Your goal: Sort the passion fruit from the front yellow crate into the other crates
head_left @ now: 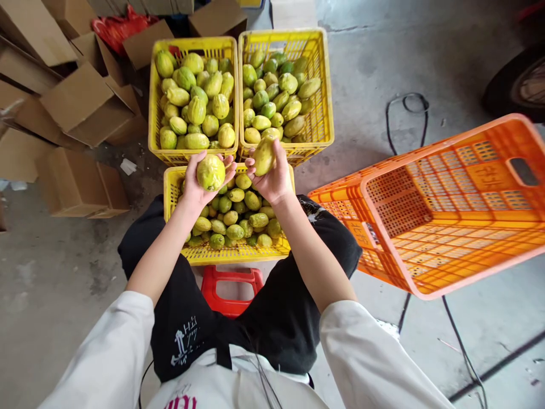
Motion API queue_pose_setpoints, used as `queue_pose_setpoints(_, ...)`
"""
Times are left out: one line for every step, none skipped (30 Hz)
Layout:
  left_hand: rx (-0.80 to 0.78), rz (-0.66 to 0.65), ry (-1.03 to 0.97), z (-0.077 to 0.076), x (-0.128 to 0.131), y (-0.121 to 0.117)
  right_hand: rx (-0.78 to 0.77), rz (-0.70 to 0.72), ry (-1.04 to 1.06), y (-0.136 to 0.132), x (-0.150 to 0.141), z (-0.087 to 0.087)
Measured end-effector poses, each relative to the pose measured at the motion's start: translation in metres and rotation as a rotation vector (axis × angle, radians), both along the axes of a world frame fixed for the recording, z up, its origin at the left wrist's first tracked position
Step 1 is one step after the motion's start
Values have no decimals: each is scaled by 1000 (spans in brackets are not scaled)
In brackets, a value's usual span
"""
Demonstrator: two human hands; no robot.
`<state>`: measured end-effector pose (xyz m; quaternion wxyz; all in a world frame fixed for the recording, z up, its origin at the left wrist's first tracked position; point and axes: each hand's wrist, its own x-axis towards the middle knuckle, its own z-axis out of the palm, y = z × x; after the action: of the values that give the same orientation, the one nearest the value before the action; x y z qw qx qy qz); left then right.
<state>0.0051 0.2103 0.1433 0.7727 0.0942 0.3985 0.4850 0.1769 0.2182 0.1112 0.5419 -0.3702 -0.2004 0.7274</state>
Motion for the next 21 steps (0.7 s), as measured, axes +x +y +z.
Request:
queue_pose_setpoints(-1,9,3,0,-2,0,5,-1,7,1,1,0)
queue_pose_setpoints(-3,13,9,-1,-4,0,10,-4,7,1,2,1)
queue_pose_setpoints(-3,14,14,-2,-6,1,13,-8,1,1,3,1)
queue_pose_setpoints(3,18,16,-3,-9,1,12,-12,-7,1,3,2)
queue_pose_setpoints(13,22,13,-5,-11,2,7,-16,-14,1,4,2)
queue_pose_setpoints(22,25,9,-6,-14,2,-3,-20,-16,1,5,2)
queue_pose_setpoints(28,25,6,-7,-15,3,-16,-22,-14,1,6,2)
queue_pose_setpoints(30,25,5,-9,-17,3,-28,-19,-8,1,6,1)
queue_pose_setpoints(30,25,7,-9,-17,3,-40,-12,0,1,7,1)
queue_pose_setpoints(26,25,11,-9,-17,3,-50,1,11,0,8,2)
queue_pose_setpoints(20,21,16,-9,-17,3,-57,21,25,0,8,2)
queue_pose_setpoints(11,13,22,-8,-16,3,-60,44,43,0,8,3)
queue_pose_setpoints(0,1,28,-6,-15,3,-62,73,65,-1,8,4)
queue_pose_setpoints(-14,-17,33,-5,-14,3,-59,101,89,-1,7,6)
queue_pose_setpoints(-29,-37,35,-3,-13,3,-50,122,114,-2,6,7)
queue_pose_setpoints(-44,-57,33,-2,-13,4,-36,134,134,-2,5,9)
queue_pose_setpoints(-58,-73,29,-1,-12,4,-18,137,149,-3,4,10)
queue_pose_setpoints(-69,-85,22,-1,-11,4,-1,134,158,-3,3,10)
queue_pose_setpoints(-78,-92,16,0,-11,5,12,131,159,-3,2,11)
queue_pose_setpoints(-82,-92,11,0,-10,5,17,128,157,-3,2,10)
queue_pose_setpoints(-76,-88,6,0,-9,5,15,126,153,-3,1,9)
